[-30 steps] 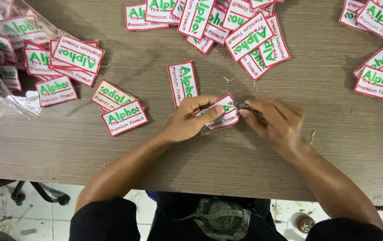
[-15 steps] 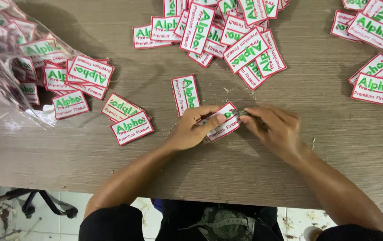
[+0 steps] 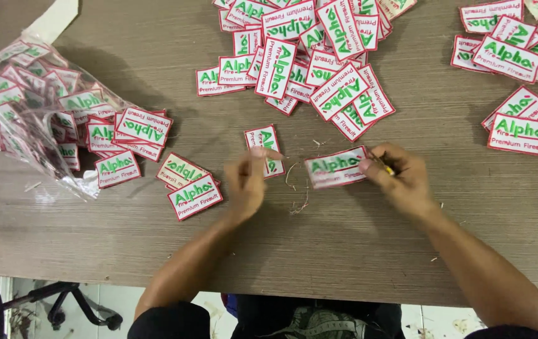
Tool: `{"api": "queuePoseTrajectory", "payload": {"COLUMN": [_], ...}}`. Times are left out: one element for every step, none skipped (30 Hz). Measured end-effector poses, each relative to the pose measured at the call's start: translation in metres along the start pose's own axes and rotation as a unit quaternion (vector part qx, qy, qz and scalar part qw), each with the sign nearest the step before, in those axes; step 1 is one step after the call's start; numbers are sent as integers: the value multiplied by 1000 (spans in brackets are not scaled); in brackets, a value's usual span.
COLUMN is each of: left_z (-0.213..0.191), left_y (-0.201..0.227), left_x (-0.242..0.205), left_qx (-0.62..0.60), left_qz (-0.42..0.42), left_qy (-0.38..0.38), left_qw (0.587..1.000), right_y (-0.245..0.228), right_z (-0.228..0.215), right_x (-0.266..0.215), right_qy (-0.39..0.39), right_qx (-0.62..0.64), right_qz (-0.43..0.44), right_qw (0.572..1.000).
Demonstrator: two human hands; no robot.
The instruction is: Trimming excess threads from fabric labels using small scissors at a workstation
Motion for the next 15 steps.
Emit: {"api": "queuePoseTrajectory", "payload": {"left_z": [-5, -10, -13, -15, -16, -17, -19, -20, -21, -21, -20, -19, -21, -22, -24], "left_y": [5, 13, 21, 18, 16, 14, 10, 5, 1, 4, 6, 7, 4, 1, -1], "left_x": [7, 14, 20, 24, 28, 32, 31, 31, 31, 29, 28, 27, 27, 26, 28], "left_qx": [1, 98, 193, 193, 271, 347, 347, 403, 457, 458, 491, 523, 525, 514, 504], "left_qz": [1, 98, 192, 192, 230, 265, 265, 260, 253, 252, 240, 228, 226, 227, 232], "left_qy": [-2, 11, 24, 23, 28, 33, 34, 32, 29, 29, 15, 0, 0, -16, -31], "left_qw": [1000, 990, 962, 962, 934, 899, 899, 877, 852, 852, 837, 821, 821, 827, 832], "right_y": [0, 0, 0, -3, -7, -10, -40, -69, -99, -80, -62, -43, -46, -49, -52], "right_z": [-2, -4, -6, -2, 2, 5, 7, 10, 13, 10, 8, 5, 6, 8, 10], "right_x": [2, 4, 5, 6, 8, 10, 8, 6, 4, 4, 3, 3, 2, 0, 0], "right_qy": [2, 13, 23, 24, 65, 106, 105, 99, 94, 93, 86, 78, 76, 53, 31], "right_qx": [1, -3, -7, -7, 37, 81, 81, 56, 32, 32, 14, -4, -3, -44, -85], "right_qz": [-1, 11, 24, 25, 30, 34, 34, 35, 37, 37, 39, 41, 43, 39, 32], "right_qw": [1000, 1000, 999, 999, 997, 990, 991, 993, 994, 994, 995, 996, 996, 997, 995]}}
Point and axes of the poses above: each hand's wrist, its own x-axis towards the middle knuckle, its own z-axis out of the palm, y = z × x, the point moved 2 cm from there along x, towards the middle knuckle, and after that the axes turned 9 degrees about -x, right-handed, at the moved point
